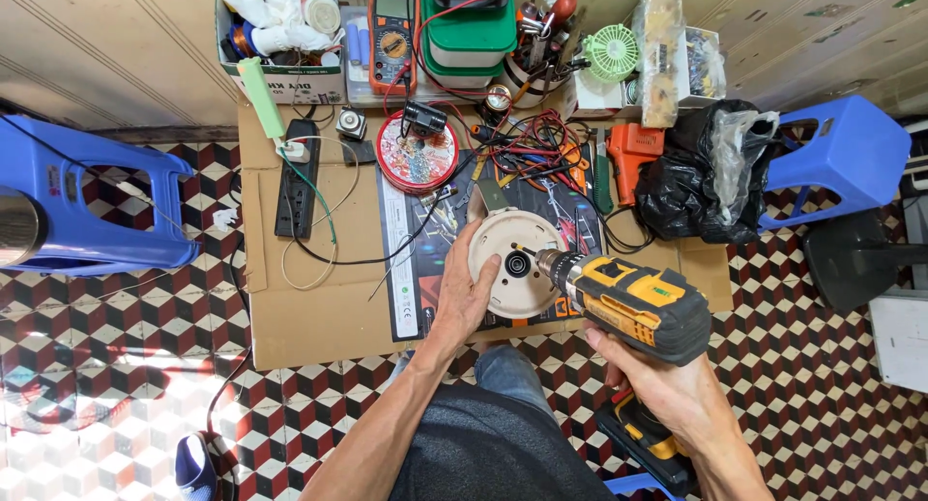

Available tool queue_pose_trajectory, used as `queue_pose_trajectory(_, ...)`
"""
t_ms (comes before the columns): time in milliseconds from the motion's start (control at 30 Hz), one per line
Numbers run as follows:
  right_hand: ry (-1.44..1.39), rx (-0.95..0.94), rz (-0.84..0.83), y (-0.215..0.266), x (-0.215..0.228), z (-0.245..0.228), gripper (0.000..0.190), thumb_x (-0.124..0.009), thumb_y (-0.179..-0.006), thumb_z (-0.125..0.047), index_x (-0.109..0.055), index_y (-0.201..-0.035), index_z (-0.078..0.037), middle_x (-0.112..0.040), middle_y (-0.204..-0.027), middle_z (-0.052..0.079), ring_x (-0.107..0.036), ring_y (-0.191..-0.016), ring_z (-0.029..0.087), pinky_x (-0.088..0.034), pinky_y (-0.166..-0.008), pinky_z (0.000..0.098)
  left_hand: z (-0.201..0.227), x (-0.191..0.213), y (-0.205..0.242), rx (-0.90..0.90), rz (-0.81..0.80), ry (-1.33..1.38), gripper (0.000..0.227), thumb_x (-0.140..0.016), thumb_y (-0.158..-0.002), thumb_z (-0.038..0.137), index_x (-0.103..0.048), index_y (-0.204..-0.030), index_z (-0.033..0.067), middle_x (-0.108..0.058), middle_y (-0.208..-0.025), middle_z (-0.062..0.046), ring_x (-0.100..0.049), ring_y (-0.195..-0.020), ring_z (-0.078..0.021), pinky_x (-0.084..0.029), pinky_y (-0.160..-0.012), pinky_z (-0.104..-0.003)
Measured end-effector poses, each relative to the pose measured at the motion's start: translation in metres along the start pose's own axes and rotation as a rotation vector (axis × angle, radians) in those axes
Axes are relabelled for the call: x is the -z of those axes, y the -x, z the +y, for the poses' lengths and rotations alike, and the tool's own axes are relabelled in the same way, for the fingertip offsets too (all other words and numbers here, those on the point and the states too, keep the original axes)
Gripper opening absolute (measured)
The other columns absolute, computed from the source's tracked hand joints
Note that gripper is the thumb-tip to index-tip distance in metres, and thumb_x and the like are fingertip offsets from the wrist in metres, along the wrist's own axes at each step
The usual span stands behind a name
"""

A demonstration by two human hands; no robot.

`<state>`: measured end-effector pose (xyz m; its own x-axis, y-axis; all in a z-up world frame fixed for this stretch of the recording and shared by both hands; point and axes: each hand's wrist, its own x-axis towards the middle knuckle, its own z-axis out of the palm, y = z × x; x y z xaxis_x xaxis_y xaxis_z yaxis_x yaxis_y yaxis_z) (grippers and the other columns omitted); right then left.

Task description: Disassembling and inspecting the base components of an electric kettle for repair.

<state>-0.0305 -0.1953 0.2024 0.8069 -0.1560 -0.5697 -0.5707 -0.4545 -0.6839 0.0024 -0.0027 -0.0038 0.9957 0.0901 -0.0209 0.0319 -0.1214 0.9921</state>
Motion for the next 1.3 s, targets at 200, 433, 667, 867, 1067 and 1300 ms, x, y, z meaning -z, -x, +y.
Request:
queue_pose_trajectory(200, 0.028, 0.000, 0.002, -0.001, 0.000, 0.001, 0.028, -0.079, -0.082, -0.015, -0.078, -0.107, -0.004, -0.070, -0.070, 0.006, -0.058, -0.052, 0.013, -0.049, -0.046, 0.0303, -0.001, -0.002, -0.001, -0.024, 0.013, -0.010, 0.060, -0.059, -0.102, 0.027, -0.038, -0.152, 0.0015, -0.050, -0.149, -0.022, -0.046, -0.140, -0.0357, -0.035, -0.118, -0.045)
queue_pose_trajectory(433, 0.045, -0.002, 0.008, -0.002, -0.001, 0.003, 0.027, -0.079, -0.082, -0.015, -0.078, -0.106, -0.004, -0.069, -0.067, 0.006, -0.059, -0.050, 0.013, -0.050, -0.045, 0.0303, 0.008, 0.001, -0.001, -0.018, 0.014, 0.002, 0.059, -0.058, -0.101, 0.027, -0.038, -0.152, 0.0027, -0.052, -0.147, -0.021, -0.047, -0.138, -0.0350, -0.036, -0.117, -0.045)
queue_pose_trajectory(667, 0.028, -0.043, 0.020, -0.003, 0.000, 0.007, 0.025, -0.079, -0.082, -0.014, -0.078, -0.105, -0.003, -0.069, -0.068, 0.008, -0.058, -0.050, 0.014, -0.050, -0.045, 0.0305, 0.012, 0.003, -0.001, 0.029, -0.022, 0.006, 0.059, -0.058, -0.102, 0.025, -0.036, -0.153, 0.0044, -0.048, -0.149, -0.021, -0.044, -0.141, -0.0353, -0.034, -0.118, -0.045)
queue_pose_trajectory(867, 0.025, -0.033, 0.022, -0.003, 0.001, 0.008, 0.025, -0.079, -0.082, -0.014, -0.078, -0.104, -0.002, -0.069, -0.069, 0.006, -0.057, -0.050, 0.013, -0.049, -0.044, 0.0301, 0.010, 0.001, -0.002, 0.037, -0.029, 0.003, 0.060, -0.058, -0.101, 0.024, -0.036, -0.153, 0.0047, -0.048, -0.149, -0.021, -0.043, -0.141, -0.0351, -0.034, -0.118, -0.045)
queue_pose_trajectory(1067, 0.040, -0.037, 0.018, -0.003, 0.001, 0.005, 0.025, -0.079, -0.083, -0.016, -0.078, -0.103, -0.002, -0.068, -0.065, 0.007, -0.059, -0.049, 0.014, -0.050, -0.044, 0.0312, 0.010, 0.002, -0.001, 0.008, -0.014, 0.003, 0.059, -0.058, -0.101, 0.024, -0.036, -0.152, 0.0037, -0.050, -0.148, -0.021, -0.045, -0.139, -0.0354, -0.035, -0.117, -0.045)
queue_pose_trajectory(1300, 0.073, -0.028, 0.024, 0.000, 0.000, 0.001, 0.025, -0.079, -0.082, -0.017, -0.079, -0.104, -0.004, -0.068, -0.062, 0.007, -0.059, -0.049, 0.014, -0.049, -0.045, 0.0313, 0.007, 0.000, -0.001, -0.005, 0.000, -0.004, 0.059, -0.059, -0.101, 0.024, -0.038, -0.152, 0.0031, -0.052, -0.146, -0.021, -0.046, -0.139, -0.0357, -0.035, -0.117, -0.045)
